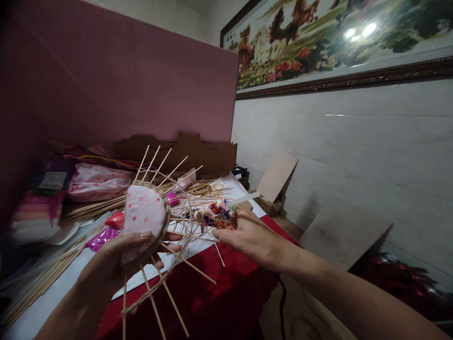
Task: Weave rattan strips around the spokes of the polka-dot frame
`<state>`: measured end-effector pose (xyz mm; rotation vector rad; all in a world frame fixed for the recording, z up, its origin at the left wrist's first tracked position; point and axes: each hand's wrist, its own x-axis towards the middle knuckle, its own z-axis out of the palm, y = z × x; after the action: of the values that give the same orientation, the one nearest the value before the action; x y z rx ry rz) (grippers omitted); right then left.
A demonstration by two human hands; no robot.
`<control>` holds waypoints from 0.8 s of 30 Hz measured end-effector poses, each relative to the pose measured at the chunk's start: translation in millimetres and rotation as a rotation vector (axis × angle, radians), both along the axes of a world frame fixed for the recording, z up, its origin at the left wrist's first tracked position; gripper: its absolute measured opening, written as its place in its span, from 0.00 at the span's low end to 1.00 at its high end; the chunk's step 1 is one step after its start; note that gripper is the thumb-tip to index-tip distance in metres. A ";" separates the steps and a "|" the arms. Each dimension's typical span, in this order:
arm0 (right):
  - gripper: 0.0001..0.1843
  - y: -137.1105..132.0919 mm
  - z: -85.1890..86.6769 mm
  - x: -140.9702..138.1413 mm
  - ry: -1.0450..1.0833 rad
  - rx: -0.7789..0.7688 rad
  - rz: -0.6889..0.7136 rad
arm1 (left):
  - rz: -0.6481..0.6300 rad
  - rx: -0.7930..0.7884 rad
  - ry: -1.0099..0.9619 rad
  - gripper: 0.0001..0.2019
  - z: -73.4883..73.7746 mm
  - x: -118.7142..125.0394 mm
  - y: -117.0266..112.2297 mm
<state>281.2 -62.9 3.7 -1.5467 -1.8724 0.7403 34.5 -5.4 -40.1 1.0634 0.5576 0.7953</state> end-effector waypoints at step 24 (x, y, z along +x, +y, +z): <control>0.11 -3.5 3.8 -1.2 -0.010 0.010 0.014 | 0.006 -0.018 0.003 0.13 -3.0 -1.8 1.2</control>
<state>280.0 -66.3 7.5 -1.5356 -1.8935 0.7296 32.7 -4.2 -43.1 1.0471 0.5699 0.7929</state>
